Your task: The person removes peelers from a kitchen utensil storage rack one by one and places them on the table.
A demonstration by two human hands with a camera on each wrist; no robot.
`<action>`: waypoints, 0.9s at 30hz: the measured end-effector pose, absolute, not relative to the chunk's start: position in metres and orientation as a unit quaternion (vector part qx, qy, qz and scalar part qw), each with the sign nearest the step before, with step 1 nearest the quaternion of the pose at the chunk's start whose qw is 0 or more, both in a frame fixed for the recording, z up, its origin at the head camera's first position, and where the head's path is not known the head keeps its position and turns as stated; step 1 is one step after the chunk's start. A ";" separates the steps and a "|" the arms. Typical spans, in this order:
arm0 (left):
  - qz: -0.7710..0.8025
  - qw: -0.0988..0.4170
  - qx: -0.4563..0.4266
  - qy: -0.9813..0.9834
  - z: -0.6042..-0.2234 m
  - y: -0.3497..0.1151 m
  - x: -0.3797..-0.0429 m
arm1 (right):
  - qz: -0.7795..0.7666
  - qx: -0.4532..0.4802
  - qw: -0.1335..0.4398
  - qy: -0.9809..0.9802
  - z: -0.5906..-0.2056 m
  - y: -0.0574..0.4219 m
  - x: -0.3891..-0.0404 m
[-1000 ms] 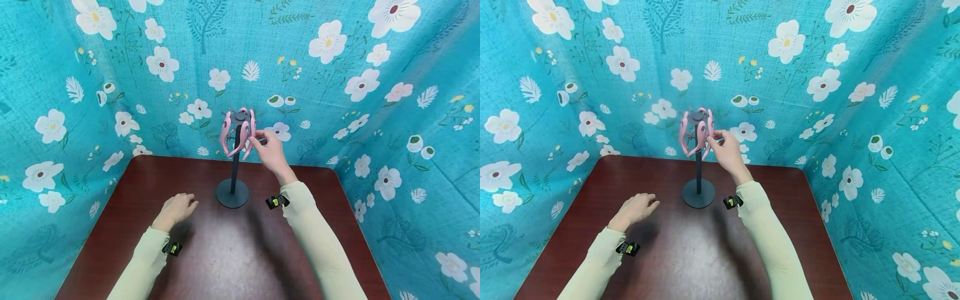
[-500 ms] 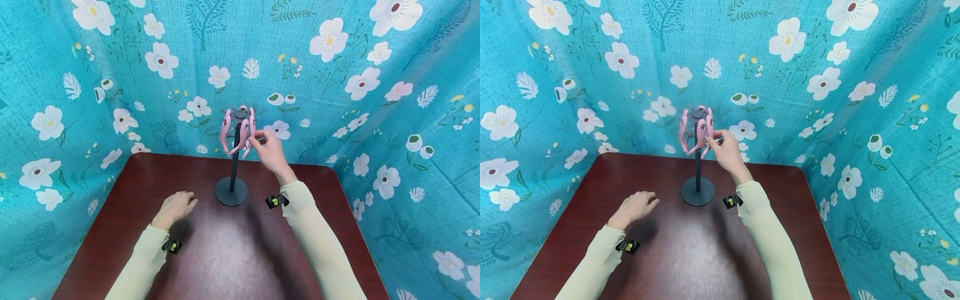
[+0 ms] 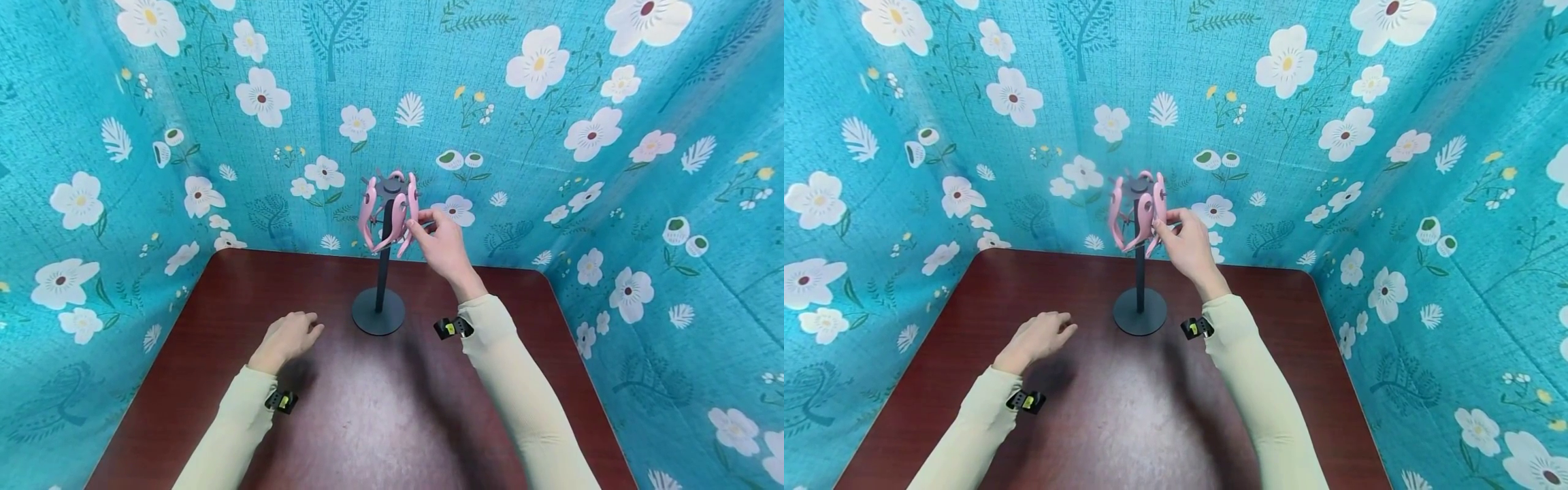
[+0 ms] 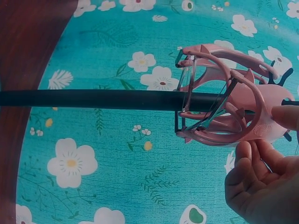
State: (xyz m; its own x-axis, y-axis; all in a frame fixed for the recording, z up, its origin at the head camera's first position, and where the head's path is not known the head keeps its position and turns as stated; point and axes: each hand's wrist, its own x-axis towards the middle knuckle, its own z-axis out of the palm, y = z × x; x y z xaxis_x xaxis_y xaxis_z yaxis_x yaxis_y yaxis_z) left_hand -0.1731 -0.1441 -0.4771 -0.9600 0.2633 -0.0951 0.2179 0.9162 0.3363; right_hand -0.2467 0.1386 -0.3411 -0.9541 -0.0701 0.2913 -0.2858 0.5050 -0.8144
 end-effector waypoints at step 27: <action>0.169 0.064 0.128 0.975 -0.480 -0.142 -0.173 | 0.485 0.097 0.134 -0.859 -0.337 0.141 -0.243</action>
